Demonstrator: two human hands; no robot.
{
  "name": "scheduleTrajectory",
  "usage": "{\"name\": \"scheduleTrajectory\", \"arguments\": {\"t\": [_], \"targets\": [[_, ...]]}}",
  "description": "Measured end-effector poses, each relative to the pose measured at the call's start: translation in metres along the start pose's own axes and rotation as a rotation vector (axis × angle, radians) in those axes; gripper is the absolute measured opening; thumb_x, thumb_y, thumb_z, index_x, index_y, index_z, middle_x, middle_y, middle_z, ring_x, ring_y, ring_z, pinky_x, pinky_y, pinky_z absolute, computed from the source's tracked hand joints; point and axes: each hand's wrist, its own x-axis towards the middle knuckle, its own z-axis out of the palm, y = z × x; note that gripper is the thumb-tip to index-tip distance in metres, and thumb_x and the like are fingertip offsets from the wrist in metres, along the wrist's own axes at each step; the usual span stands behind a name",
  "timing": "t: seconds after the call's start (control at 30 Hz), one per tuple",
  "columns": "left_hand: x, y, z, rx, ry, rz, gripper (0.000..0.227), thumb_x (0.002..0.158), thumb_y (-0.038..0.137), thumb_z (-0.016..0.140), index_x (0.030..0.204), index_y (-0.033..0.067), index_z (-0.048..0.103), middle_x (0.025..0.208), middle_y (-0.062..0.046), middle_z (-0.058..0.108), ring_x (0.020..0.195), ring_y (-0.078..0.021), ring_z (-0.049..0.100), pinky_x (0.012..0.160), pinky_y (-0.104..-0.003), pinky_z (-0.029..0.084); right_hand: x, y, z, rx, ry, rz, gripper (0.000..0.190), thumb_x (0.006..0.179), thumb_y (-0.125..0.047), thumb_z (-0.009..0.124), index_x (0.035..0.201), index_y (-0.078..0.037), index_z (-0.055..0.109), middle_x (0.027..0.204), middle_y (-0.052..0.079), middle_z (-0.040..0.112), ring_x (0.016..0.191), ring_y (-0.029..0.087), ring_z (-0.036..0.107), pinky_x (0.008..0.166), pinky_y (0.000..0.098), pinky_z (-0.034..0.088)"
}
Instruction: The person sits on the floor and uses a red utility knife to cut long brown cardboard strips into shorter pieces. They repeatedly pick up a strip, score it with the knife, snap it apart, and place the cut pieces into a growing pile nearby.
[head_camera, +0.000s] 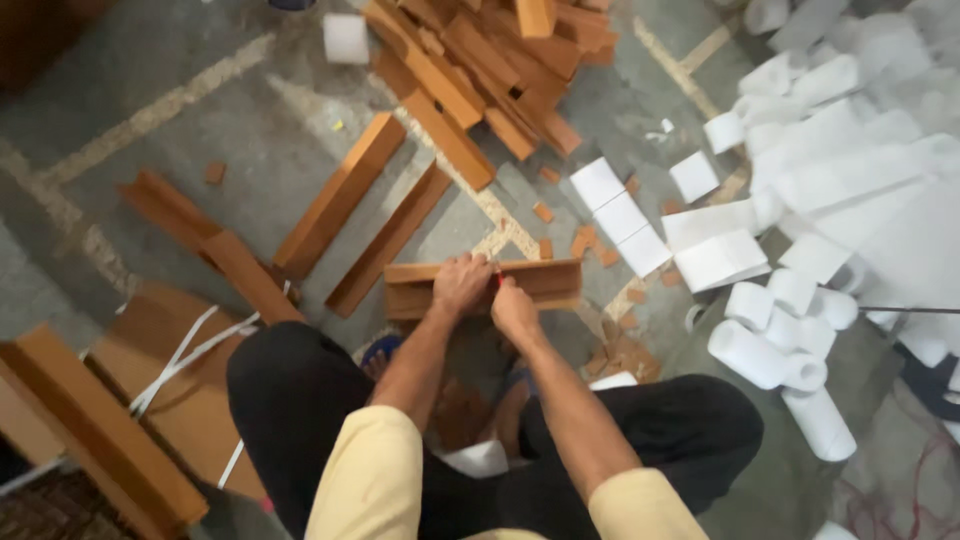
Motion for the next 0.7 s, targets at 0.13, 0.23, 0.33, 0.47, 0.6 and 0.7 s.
{"name": "scheduleTrajectory", "arguments": {"t": [0.13,0.23,0.33,0.47,0.6,0.7], "targets": [[-0.003,0.002,0.004,-0.077,0.056,-0.042,0.016,0.089,0.021,0.059,0.093,0.0213,0.074,0.099,-0.002,0.071,0.096,-0.0237,0.069,0.076,-0.043,0.056,-0.048,0.011,-0.017,0.036,-0.034,0.009,0.033,0.100,-0.030,0.053,0.111,0.000,0.059,0.101,0.034,0.070,0.101,0.052,0.067,0.087,0.0598,0.052],[0.003,-0.008,-0.003,-0.053,0.001,-0.002,0.016,0.091,0.021,0.057,0.091,0.0199,0.073,0.101,-0.002,0.071,0.099,-0.0231,0.070,0.077,-0.044,0.056,-0.101,0.023,-0.009,0.037,-0.065,0.011,0.035,0.097,-0.033,0.057,0.112,-0.002,0.060,0.099,0.031,0.071,0.097,0.050,0.069,0.085,0.0596,0.053],[0.001,-0.002,-0.017,-0.027,-0.021,0.035,0.017,0.095,0.021,0.055,0.103,0.0176,0.069,0.104,-0.003,0.070,0.102,-0.0239,0.069,0.082,-0.045,0.054,-0.136,0.040,0.021,-0.023,-0.142,-0.141,0.034,0.099,-0.032,0.058,0.117,-0.003,0.061,0.100,0.031,0.070,0.096,0.051,0.068,0.085,0.0600,0.052],[-0.021,-0.009,-0.043,-0.037,0.064,0.024,0.030,0.092,0.020,0.053,0.120,0.0140,0.060,0.110,-0.004,0.069,0.109,-0.0232,0.066,0.099,-0.053,0.047,-0.113,0.035,0.076,-0.003,-0.247,-0.352,0.030,0.095,-0.023,0.058,0.119,-0.007,0.067,0.114,0.029,0.068,0.107,0.047,0.065,0.091,0.0539,0.052],[-0.054,-0.015,-0.052,-0.038,0.008,0.035,0.046,0.094,0.019,0.052,0.139,0.0113,0.052,0.137,-0.006,0.060,0.130,-0.0240,0.053,0.112,-0.056,0.037,-0.088,0.022,0.080,0.081,-0.033,-0.308,0.035,0.090,-0.015,0.060,0.122,-0.007,0.068,0.125,0.027,0.064,0.115,0.044,0.062,0.096,0.0498,0.051],[-0.067,-0.019,-0.045,0.023,0.057,0.069,0.060,0.090,0.020,0.055,0.148,0.0079,0.046,0.153,-0.008,0.049,0.141,-0.0230,0.044,0.113,-0.057,0.032,-0.070,0.005,0.038,0.233,0.432,-0.418,0.038,0.087,-0.013,0.065,0.123,0.000,0.066,0.125,0.024,0.065,0.112,0.042,0.062,0.097,0.0492,0.050]]}}
